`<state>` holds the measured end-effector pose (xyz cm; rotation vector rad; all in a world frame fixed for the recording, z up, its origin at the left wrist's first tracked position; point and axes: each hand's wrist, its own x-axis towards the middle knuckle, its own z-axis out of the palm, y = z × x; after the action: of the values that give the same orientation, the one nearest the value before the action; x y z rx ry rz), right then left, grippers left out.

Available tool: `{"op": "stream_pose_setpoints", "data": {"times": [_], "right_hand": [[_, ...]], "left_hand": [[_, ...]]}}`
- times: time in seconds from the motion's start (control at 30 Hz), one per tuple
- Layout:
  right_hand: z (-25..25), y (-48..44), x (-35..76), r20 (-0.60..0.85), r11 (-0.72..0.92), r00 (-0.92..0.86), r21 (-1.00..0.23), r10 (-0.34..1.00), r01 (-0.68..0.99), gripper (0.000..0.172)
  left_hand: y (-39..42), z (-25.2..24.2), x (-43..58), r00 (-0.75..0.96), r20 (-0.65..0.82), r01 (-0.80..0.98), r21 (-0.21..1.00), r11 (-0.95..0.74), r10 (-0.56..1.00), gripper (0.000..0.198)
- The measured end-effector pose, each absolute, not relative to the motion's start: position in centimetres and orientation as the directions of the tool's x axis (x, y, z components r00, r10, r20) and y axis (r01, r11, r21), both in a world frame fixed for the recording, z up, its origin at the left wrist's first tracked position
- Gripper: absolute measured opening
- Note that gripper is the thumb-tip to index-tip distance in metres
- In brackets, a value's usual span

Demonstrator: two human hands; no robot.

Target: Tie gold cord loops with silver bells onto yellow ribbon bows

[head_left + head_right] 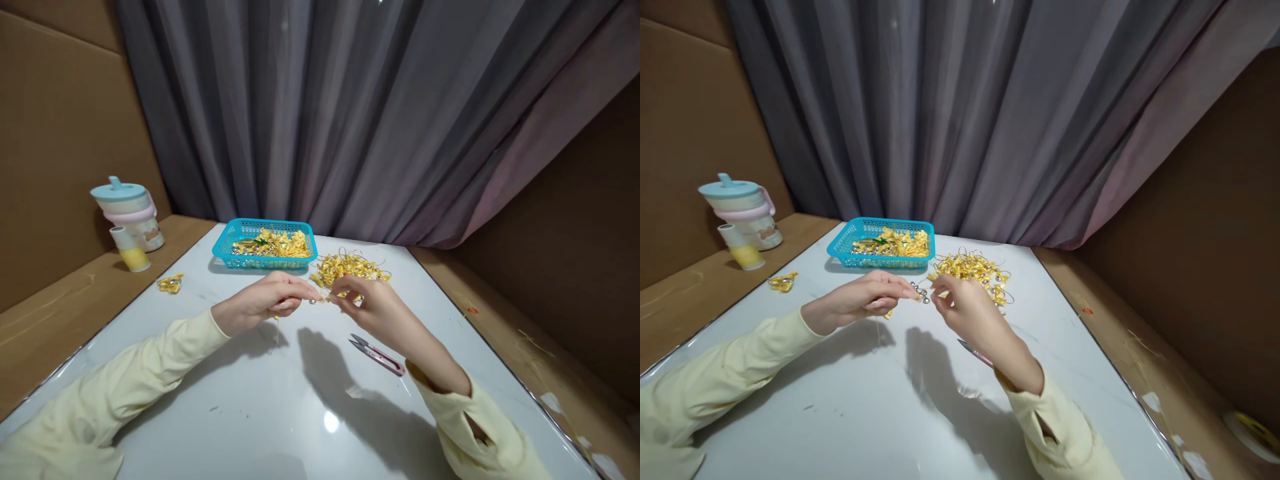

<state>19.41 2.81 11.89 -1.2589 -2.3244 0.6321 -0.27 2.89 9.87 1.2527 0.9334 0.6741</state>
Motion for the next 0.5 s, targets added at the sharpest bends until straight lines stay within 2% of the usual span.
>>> {"op": "stream_pose_setpoints", "data": {"times": [0.07, 0.23, 0.5], "right_hand": [[12.1, 2.2, 19.6, 0.212, 0.54, -0.503, -0.464, 0.838, 0.702, 0.015], [11.7, 1.4, 19.2, 0.212, 0.596, -0.558, -0.339, 0.802, 0.728, 0.016], [11.1, 1.7, 18.5, 0.18, 0.597, -0.571, -0.325, 0.801, 0.734, 0.02]], "left_hand": [[2.9, 9.7, -0.3, 0.473, -0.2, 0.064, 0.979, 0.192, 0.858, 0.017], [2.8, 9.6, -0.1, 0.444, -0.173, 0.09, 0.985, 0.148, 0.879, 0.019], [2.6, 9.5, 0.3, 0.378, -0.085, 0.139, 0.99, 0.034, 0.922, 0.02]]}}
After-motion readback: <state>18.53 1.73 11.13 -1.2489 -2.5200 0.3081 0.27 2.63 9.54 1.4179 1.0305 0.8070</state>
